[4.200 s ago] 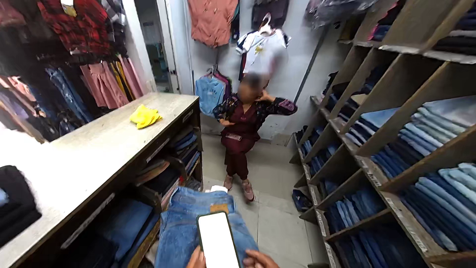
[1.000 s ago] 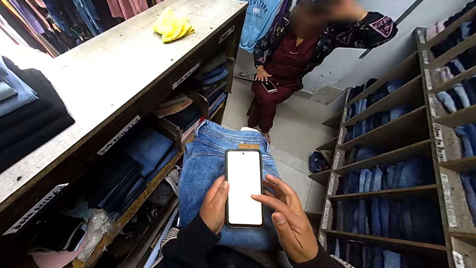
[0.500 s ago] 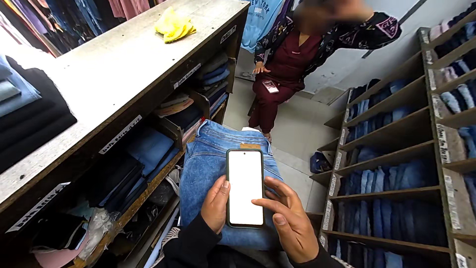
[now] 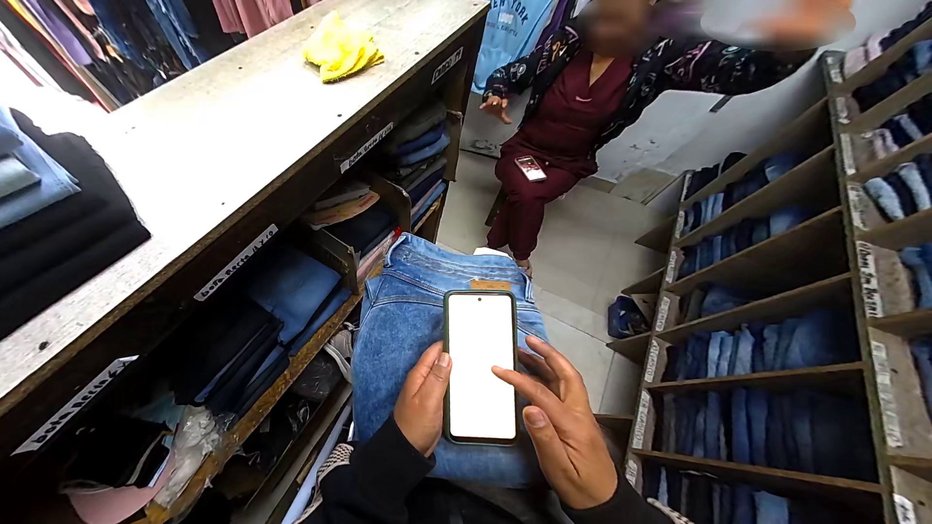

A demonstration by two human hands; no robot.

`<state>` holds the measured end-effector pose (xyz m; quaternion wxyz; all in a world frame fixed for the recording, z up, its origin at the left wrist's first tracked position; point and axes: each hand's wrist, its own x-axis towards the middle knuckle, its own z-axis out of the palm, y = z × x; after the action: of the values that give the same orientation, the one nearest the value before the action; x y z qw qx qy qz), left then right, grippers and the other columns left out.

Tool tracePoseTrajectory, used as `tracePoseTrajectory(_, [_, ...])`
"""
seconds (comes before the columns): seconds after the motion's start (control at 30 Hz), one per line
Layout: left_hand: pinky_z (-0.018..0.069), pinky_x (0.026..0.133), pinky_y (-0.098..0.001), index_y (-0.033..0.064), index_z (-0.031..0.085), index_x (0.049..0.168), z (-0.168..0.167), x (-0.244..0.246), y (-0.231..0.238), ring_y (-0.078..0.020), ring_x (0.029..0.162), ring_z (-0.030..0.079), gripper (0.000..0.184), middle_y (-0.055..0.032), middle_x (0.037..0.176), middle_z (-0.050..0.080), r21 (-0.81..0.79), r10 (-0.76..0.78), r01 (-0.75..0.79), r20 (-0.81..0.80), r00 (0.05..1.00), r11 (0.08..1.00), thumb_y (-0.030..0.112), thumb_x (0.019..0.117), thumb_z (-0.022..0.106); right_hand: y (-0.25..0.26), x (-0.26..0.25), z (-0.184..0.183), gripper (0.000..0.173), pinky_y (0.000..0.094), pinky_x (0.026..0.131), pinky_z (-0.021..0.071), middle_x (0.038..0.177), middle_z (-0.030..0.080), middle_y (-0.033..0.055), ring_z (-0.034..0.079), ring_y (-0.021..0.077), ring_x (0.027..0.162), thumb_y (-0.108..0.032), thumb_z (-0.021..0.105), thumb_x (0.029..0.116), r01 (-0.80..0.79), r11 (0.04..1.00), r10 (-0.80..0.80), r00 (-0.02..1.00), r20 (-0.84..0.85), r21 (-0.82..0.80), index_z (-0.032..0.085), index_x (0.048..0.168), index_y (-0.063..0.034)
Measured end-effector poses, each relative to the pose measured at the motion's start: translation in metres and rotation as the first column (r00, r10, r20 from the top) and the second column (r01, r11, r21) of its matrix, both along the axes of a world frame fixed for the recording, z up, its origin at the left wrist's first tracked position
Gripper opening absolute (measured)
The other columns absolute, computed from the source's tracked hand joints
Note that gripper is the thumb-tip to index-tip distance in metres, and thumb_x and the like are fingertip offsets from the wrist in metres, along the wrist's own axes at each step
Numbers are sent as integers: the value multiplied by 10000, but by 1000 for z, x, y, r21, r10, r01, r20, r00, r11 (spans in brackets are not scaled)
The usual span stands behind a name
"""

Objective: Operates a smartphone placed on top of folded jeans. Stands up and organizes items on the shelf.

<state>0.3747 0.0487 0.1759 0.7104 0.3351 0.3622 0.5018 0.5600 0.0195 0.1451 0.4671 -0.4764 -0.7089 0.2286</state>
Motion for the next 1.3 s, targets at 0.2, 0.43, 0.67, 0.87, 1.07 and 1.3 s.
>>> tracePoseTrajectory(0.2, [573, 958, -355, -63, 456, 1397, 2, 0, 0, -155, 1045, 697, 447, -129, 1165, 683, 1, 4, -4, -1, 1000, 1000, 199, 1070, 300, 1, 0, -1, 574, 435, 1132, 460, 1536, 410, 238, 471, 318, 1403, -552, 346, 1073, 12, 1000, -12, 1000, 14, 9, 714, 1279, -163])
tracePoseTrajectory(0.43, [573, 958, -351, -73, 445, 1411, 3, 0, 0, -149, 1052, 694, 463, -133, 1182, 677, -4, 13, -14, -42, 999, 1000, 205, 1068, 304, 1, 0, 0, 562, 431, 1124, 474, 1531, 424, 218, 484, 304, 1397, -557, 351, 1070, 2, 1000, -2, 1000, -13, 22, 709, 1279, -177])
tracePoseTrajectory(0.67, [574, 961, -352, -85, 416, 1429, 2, 0, -1, -154, 1058, 695, 470, -145, 1194, 672, -5, 10, -10, -28, 1000, 1000, 188, 1065, 298, 1, 1, 1, 576, 439, 1132, 462, 1518, 445, 223, 488, 310, 1392, -557, 358, 1069, 12, 1000, -12, 999, -32, 23, 697, 1280, -141])
tracePoseTrajectory(0.87, [573, 959, -347, -91, 408, 1426, 3, 1, -1, -152, 1051, 695, 470, -139, 1188, 670, -17, 18, -19, -22, 1000, 1000, 187, 1065, 292, 1, 2, 0, 602, 420, 1121, 471, 1515, 455, 221, 498, 292, 1383, -544, 357, 1073, 34, 999, -34, 999, -29, 16, 655, 1330, -88])
tracePoseTrajectory(1.07, [574, 957, -347, -101, 394, 1431, 2, 1, -1, -152, 1055, 692, 485, -149, 1195, 664, -11, 17, -17, -28, 999, 1000, 193, 1057, 296, 1, 2, -1, 627, 395, 1069, 516, 1496, 479, 220, 555, 274, 1322, -540, 362, 1075, 18, 1000, -18, 997, -70, 1, 595, 1379, -44])
tracePoseTrajectory(1.3, [575, 952, -340, -112, 387, 1426, 3, 0, -1, -143, 1044, 695, 484, -142, 1186, 666, -6, 22, -22, -36, 999, 1000, 184, 1054, 294, 0, 2, -3, 637, 408, 1124, 478, 1466, 543, 209, 541, 268, 1361, -487, 352, 1091, 3, 1000, -3, 998, -62, 5, 519, 1442, 18])
